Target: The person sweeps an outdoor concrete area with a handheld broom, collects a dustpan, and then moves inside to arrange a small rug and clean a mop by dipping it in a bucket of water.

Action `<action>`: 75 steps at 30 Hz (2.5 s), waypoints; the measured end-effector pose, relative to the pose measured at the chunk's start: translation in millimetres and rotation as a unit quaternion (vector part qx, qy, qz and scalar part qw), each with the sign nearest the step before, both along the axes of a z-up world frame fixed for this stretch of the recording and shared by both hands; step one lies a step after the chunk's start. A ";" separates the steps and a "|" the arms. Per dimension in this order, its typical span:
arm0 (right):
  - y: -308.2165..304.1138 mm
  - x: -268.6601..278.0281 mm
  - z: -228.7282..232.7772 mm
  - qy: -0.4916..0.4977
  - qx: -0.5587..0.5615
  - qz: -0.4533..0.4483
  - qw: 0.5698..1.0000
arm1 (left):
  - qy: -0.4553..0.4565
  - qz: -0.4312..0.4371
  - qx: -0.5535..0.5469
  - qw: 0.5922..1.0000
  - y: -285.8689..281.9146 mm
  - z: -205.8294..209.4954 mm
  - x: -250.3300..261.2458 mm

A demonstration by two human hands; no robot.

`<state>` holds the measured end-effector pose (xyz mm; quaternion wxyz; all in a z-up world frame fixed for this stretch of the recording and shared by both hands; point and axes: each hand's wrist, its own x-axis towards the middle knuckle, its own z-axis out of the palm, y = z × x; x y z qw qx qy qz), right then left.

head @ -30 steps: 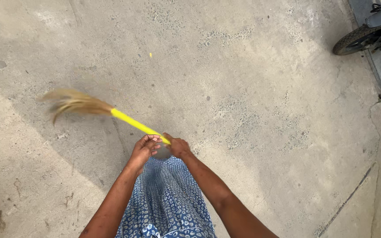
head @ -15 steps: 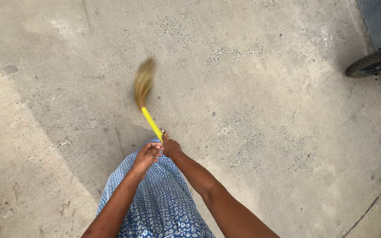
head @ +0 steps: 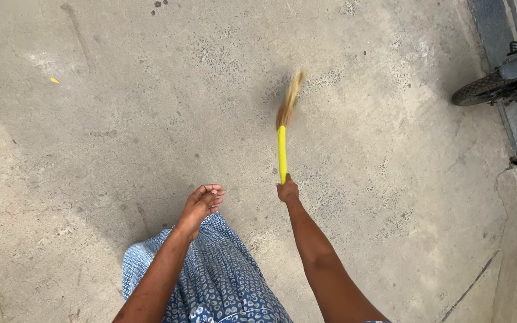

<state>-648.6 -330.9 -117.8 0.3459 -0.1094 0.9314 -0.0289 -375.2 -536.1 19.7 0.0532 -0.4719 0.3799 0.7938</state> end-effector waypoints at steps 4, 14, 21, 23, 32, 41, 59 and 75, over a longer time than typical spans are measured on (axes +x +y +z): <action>-65.9 15.9 -37.2 -0.054 0.040 0.102 0.992 | 0.002 0.048 0.003 0.999 -20.0 -10.3 -0.6; -163.6 142.5 -35.4 -0.102 -0.021 0.428 0.898 | 0.028 0.066 0.055 0.996 -56.8 -59.8 -24.5; -91.6 -14.4 36.0 -0.023 0.051 0.140 0.989 | 0.044 0.051 0.054 0.996 -137.7 -42.3 -46.4; -106.8 -40.4 24.0 0.020 0.035 0.083 0.996 | 0.039 0.074 0.040 0.996 -160.9 -33.0 -44.5; -270.0 93.1 -55.8 -0.116 0.072 0.300 0.944 | -0.016 0.135 0.031 0.990 -226.4 -42.2 -32.3; -358.7 69.6 17.3 -0.132 -0.019 0.420 0.898 | 0.003 0.201 0.031 0.979 -252.3 -77.3 -42.8; -501.5 47.4 -71.2 -0.137 0.012 0.479 0.867 | -0.036 0.296 0.020 0.954 -362.3 -97.9 -92.9; -621.7 -240.1 -16.8 0.017 0.011 0.250 0.968 | 0.000 0.327 0.036 0.944 -449.4 -68.4 -173.7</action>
